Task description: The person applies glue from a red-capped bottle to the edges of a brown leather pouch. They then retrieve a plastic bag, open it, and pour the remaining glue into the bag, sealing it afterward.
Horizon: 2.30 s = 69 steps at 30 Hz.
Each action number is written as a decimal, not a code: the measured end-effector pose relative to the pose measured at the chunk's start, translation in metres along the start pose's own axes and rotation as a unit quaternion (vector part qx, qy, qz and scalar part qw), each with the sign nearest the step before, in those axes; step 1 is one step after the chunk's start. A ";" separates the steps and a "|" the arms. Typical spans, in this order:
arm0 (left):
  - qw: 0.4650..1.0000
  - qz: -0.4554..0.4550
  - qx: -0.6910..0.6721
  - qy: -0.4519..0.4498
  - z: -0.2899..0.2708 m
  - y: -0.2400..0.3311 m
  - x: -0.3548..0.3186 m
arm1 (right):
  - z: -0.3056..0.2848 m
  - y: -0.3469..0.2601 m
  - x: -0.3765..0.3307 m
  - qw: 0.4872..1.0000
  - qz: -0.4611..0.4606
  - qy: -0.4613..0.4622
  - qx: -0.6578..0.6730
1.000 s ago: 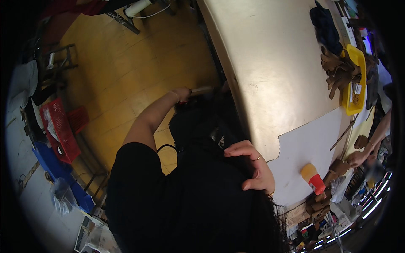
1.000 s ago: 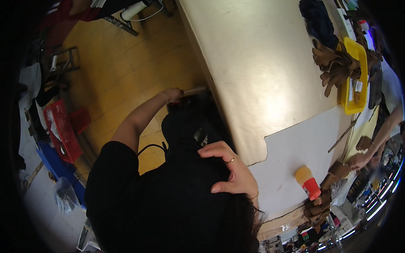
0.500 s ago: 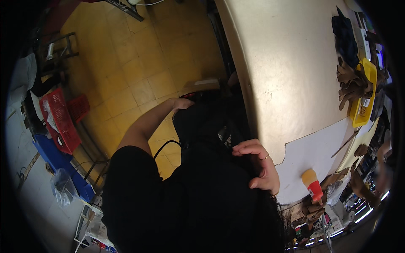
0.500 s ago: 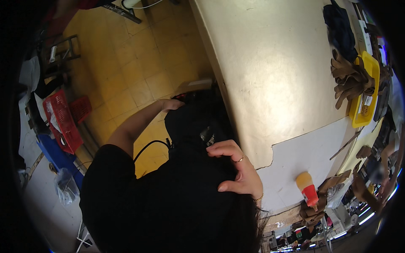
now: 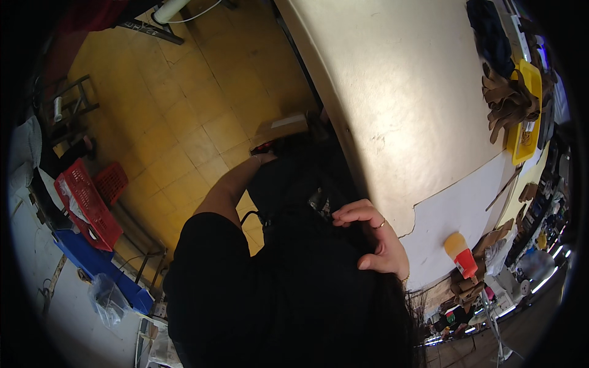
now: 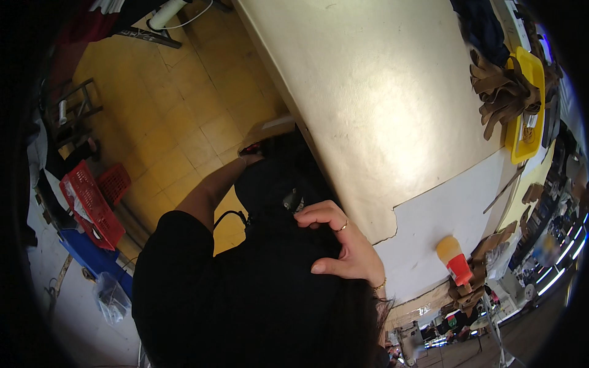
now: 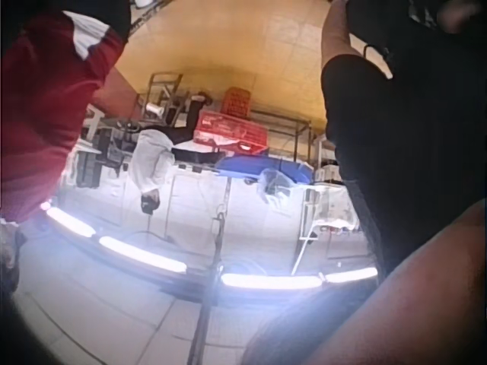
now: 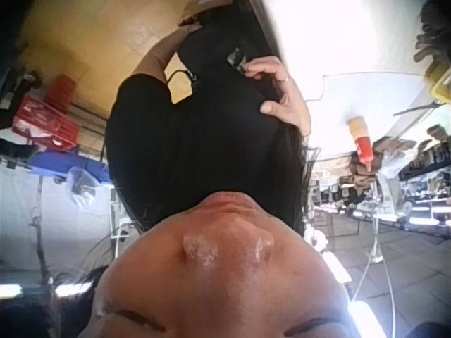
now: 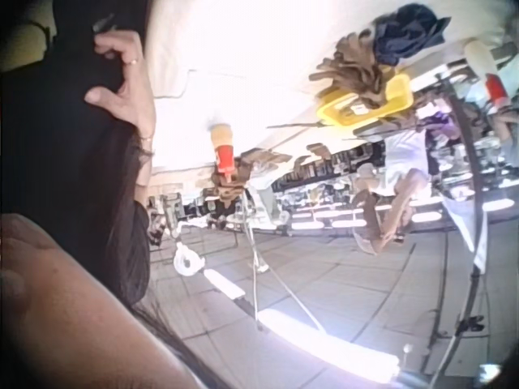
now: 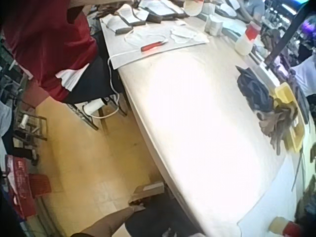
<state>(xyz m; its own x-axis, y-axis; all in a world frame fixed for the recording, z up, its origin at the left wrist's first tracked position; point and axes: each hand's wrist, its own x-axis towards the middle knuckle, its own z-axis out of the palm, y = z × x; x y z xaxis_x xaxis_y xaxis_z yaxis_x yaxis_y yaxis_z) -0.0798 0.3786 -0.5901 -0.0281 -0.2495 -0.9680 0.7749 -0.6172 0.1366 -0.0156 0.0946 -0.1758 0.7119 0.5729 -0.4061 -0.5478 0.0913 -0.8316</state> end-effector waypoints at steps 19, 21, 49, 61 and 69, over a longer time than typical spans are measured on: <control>0.962 0.013 0.270 0.039 -0.003 0.002 0.032 | 0.009 0.005 0.014 0.999 0.023 0.018 -0.028; 0.959 0.016 0.281 0.031 -0.002 0.000 0.031 | 0.011 0.005 0.014 0.999 0.019 0.021 -0.031; 0.764 0.407 0.457 0.207 -0.040 0.025 -0.158 | 0.006 0.018 -0.020 0.980 -0.004 0.057 -0.192; 0.818 0.510 -0.041 0.261 -0.084 0.124 -0.313 | 0.006 0.016 -0.015 0.979 0.025 0.053 -0.197; 0.632 0.692 -0.341 0.073 -0.040 0.198 -0.429 | 0.002 -0.004 -0.011 0.953 -0.220 0.204 -0.039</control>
<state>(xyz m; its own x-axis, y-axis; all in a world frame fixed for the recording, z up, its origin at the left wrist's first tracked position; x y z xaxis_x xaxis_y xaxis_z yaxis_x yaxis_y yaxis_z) 0.1109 0.3936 -0.1565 0.9947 -0.0957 -0.0366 0.0866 0.5944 0.7995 -0.0218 0.0898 -0.1671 0.9854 0.1279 -0.1121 -0.1341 0.1790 -0.9747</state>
